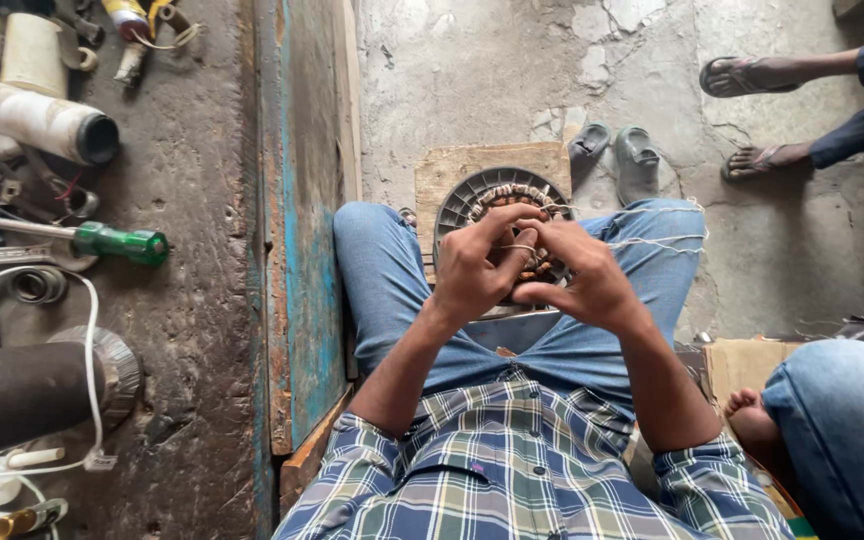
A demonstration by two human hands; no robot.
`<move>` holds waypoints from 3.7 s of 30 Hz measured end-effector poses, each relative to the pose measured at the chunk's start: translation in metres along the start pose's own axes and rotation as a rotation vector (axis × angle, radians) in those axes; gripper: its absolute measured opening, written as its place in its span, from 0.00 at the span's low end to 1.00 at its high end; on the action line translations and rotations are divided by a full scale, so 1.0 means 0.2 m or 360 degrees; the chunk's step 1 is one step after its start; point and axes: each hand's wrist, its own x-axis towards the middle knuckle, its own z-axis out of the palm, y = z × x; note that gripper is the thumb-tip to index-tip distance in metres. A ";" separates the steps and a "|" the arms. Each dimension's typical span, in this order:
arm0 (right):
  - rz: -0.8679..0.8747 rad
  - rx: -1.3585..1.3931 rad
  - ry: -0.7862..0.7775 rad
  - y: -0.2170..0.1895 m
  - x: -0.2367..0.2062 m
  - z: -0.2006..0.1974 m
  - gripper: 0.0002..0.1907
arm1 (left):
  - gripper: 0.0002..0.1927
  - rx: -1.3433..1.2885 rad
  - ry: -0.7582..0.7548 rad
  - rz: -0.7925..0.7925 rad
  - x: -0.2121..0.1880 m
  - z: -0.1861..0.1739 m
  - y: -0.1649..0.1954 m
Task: The person sits cross-legged and winds white string around the copper windings of a motor stator held between their legs. They repeatedly pull the string, wrap it around individual winding groups, and adjust the stator's position to continue the process.
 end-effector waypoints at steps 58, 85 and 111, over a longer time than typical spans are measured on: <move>0.0513 0.0053 0.0725 0.20 -0.41 0.23 0.20 | 0.26 -0.0617 0.0017 -0.0885 -0.13 -0.12 -0.56; 0.0037 -0.0452 0.0152 0.07 -0.02 -0.01 0.24 | 0.24 -0.0783 0.0832 -0.0891 -0.41 0.09 -0.37; 0.0415 0.0229 0.0498 0.14 -0.15 0.14 0.23 | 0.06 0.0301 0.0161 -0.0295 -0.11 -0.09 -0.19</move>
